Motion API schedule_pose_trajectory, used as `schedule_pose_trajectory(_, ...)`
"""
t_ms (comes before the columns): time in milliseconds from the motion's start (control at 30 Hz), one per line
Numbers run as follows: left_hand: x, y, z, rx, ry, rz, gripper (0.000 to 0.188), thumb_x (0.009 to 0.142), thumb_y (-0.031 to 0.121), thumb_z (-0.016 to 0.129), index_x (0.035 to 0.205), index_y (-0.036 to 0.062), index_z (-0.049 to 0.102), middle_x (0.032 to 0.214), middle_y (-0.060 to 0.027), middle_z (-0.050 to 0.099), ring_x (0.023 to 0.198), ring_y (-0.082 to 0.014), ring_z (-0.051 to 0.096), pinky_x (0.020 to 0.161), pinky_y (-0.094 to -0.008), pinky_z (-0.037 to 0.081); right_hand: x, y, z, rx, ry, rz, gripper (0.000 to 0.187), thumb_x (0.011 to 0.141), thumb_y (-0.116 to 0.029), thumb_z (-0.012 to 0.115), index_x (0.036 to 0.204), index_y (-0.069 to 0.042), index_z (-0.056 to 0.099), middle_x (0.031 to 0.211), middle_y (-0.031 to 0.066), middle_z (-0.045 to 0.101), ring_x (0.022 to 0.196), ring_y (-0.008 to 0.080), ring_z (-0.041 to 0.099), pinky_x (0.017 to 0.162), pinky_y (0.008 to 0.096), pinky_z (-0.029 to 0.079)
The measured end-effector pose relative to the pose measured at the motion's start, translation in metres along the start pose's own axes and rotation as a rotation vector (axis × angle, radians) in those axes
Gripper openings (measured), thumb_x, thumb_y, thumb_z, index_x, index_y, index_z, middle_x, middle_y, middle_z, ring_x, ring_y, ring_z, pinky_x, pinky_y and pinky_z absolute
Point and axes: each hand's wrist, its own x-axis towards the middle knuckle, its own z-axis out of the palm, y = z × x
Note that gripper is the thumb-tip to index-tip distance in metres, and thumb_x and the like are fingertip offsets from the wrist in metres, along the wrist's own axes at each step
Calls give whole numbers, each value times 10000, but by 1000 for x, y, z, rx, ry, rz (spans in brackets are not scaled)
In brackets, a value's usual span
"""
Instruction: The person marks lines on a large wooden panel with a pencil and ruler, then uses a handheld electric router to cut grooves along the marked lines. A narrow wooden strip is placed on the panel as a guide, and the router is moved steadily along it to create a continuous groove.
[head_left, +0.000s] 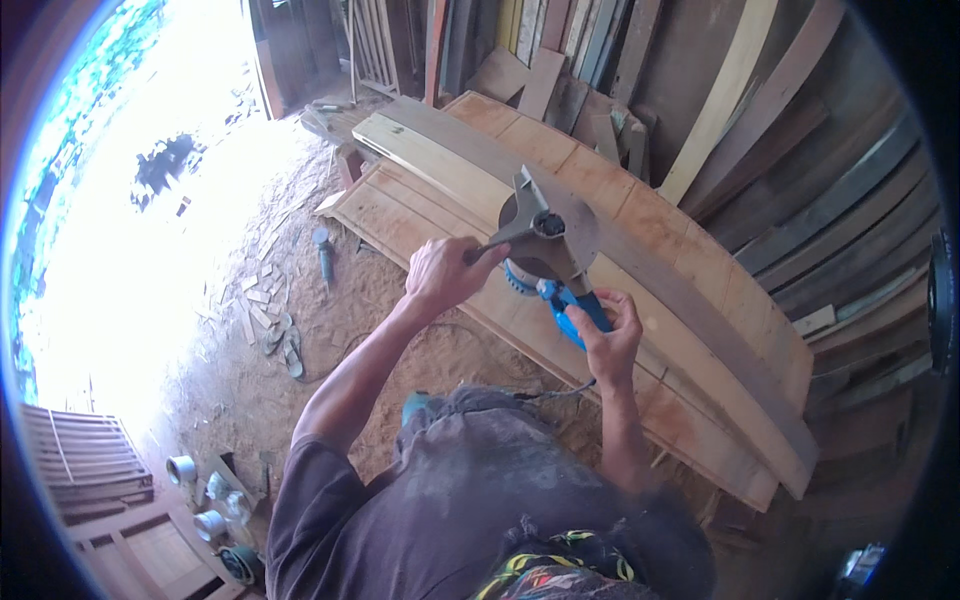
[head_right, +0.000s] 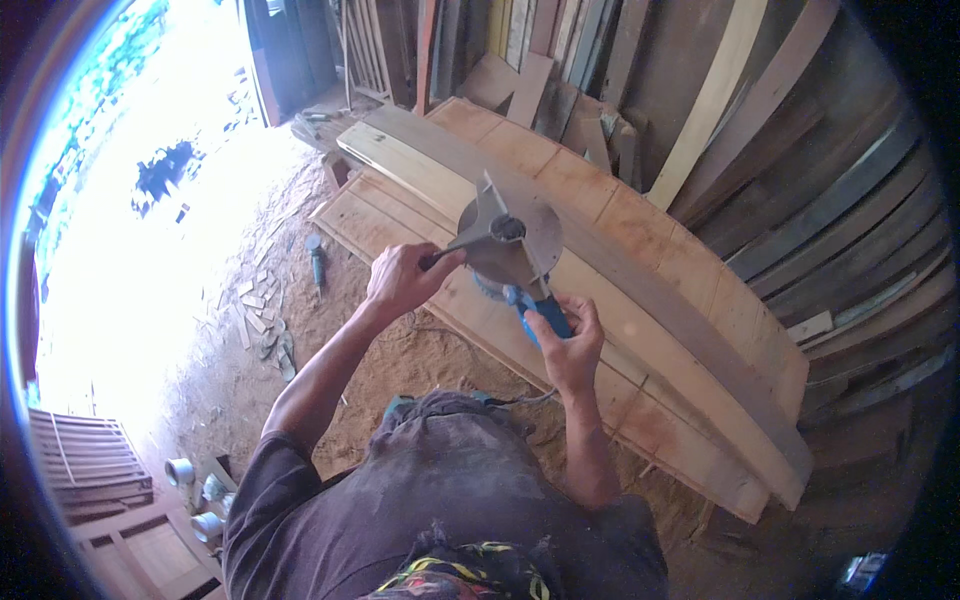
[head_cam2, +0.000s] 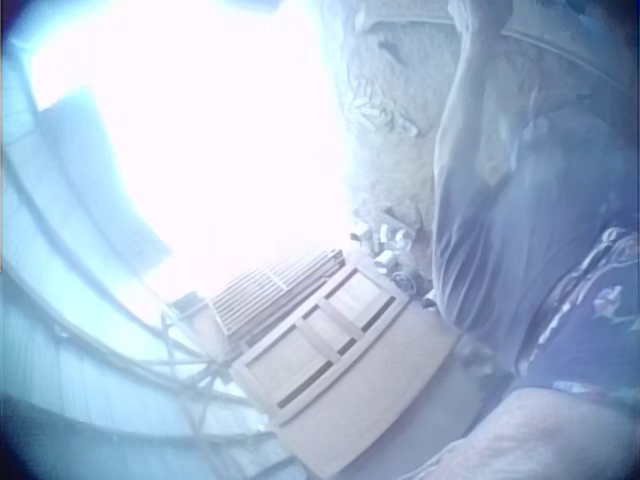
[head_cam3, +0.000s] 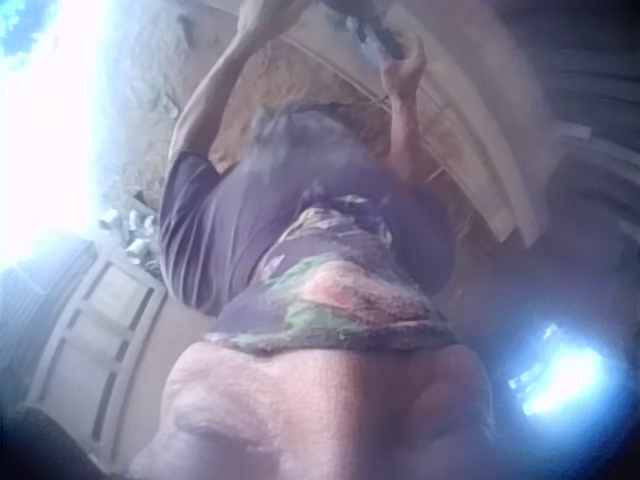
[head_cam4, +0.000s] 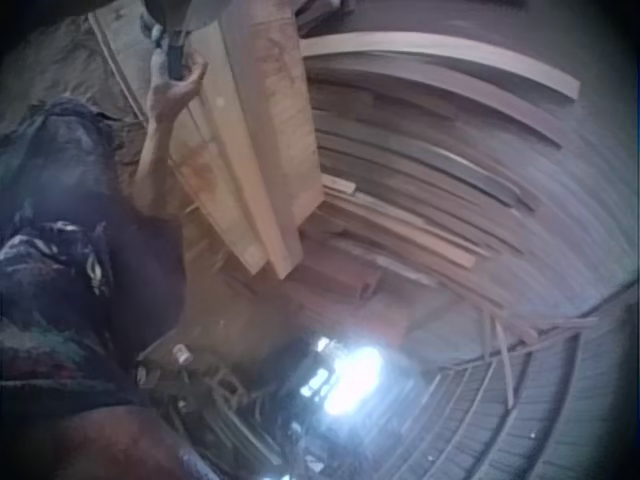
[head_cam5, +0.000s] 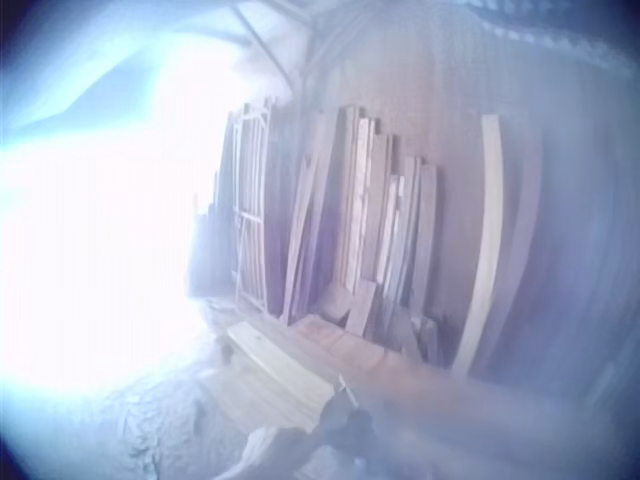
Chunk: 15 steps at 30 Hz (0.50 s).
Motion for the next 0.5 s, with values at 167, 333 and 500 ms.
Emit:
schedule_pose_trajectory(167,82,-18,-6,39,-34,70,630,928,674,629,880,69,798,637,-128,671,629,-323,688,613,-456,515,53,2,34,-6,95,12,401,869,-159,851,1160,-24,610,758,45,699,660,65,617,589,231,461)
schedule_pose_trajectory(333,153,-39,-16,16,-135,118,681,917,719,597,864,67,786,675,-154,696,704,-362,716,648,-471,537,90,20,76,-45,231,40,426,863,-130,857,1193,-29,608,760,42,702,670,63,608,607,231,455)
schedule_pose_trajectory(500,210,-68,-25,-21,-244,162,665,910,720,612,910,81,796,739,-154,726,760,-343,738,672,-465,568,112,15,126,-79,376,67,427,870,-157,859,1183,-32,597,877,92,727,740,98,642,640,248,490)
